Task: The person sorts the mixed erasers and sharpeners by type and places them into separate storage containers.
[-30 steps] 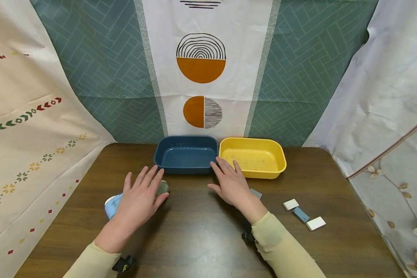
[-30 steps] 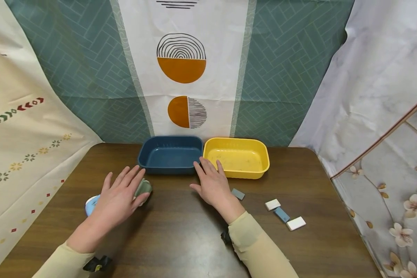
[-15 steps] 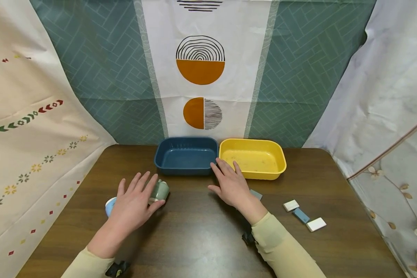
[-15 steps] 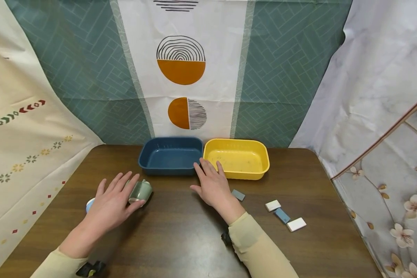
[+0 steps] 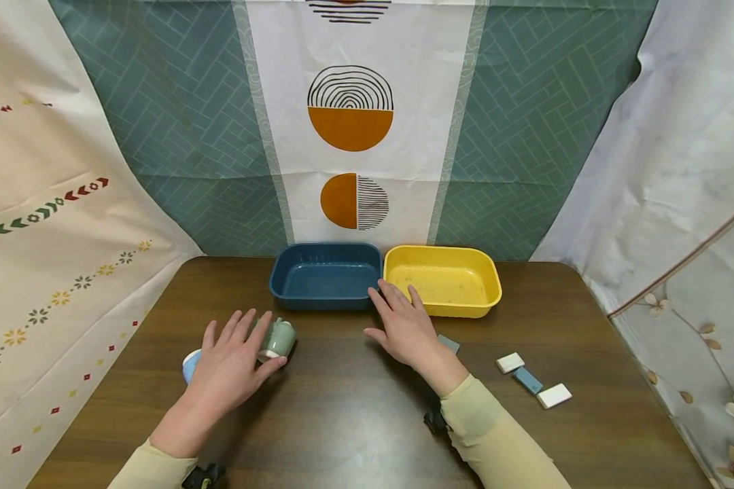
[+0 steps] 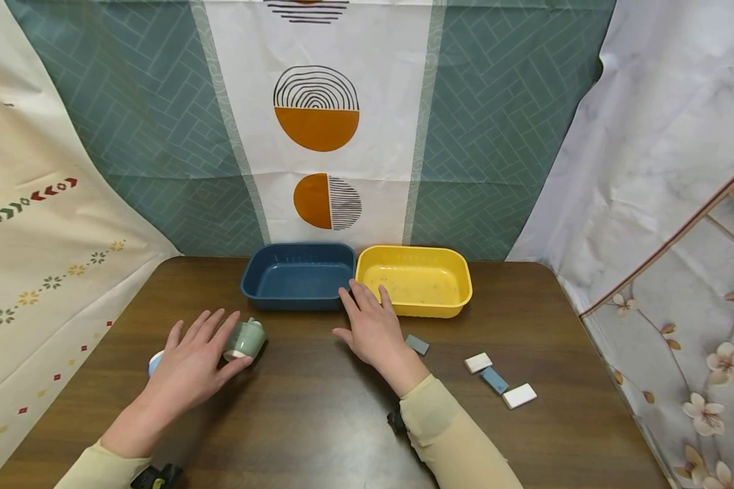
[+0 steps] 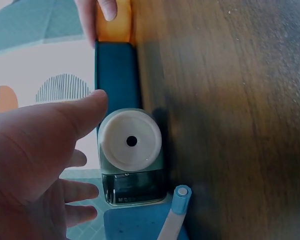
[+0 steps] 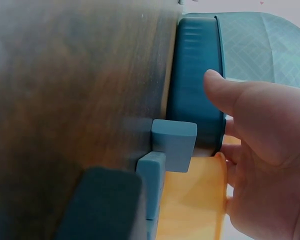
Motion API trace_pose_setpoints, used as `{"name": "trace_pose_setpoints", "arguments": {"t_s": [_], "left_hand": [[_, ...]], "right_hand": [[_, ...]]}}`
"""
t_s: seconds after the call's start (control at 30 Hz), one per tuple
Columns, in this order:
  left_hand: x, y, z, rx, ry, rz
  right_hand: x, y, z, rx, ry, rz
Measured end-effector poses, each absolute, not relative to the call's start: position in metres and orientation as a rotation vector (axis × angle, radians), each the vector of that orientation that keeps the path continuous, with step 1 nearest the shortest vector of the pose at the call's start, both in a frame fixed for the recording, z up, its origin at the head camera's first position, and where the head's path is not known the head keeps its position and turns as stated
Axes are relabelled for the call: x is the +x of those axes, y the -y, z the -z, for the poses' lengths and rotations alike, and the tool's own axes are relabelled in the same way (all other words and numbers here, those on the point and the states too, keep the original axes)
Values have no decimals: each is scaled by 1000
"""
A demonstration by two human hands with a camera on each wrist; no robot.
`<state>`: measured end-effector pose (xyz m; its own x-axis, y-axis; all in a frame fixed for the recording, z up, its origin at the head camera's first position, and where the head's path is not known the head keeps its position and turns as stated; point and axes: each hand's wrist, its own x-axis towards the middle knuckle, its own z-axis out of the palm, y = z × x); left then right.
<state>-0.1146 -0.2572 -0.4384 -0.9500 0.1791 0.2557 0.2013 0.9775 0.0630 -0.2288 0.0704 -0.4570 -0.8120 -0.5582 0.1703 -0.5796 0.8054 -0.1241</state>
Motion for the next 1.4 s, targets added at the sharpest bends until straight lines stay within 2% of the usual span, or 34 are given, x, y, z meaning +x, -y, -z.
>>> {"name": "trace_pose_setpoints", "arguments": {"t_s": [1.4], "left_hand": [[-125, 259, 451, -282, 2874, 135]], "right_hand": [[-227, -72, 458, 910, 2857, -221]]}}
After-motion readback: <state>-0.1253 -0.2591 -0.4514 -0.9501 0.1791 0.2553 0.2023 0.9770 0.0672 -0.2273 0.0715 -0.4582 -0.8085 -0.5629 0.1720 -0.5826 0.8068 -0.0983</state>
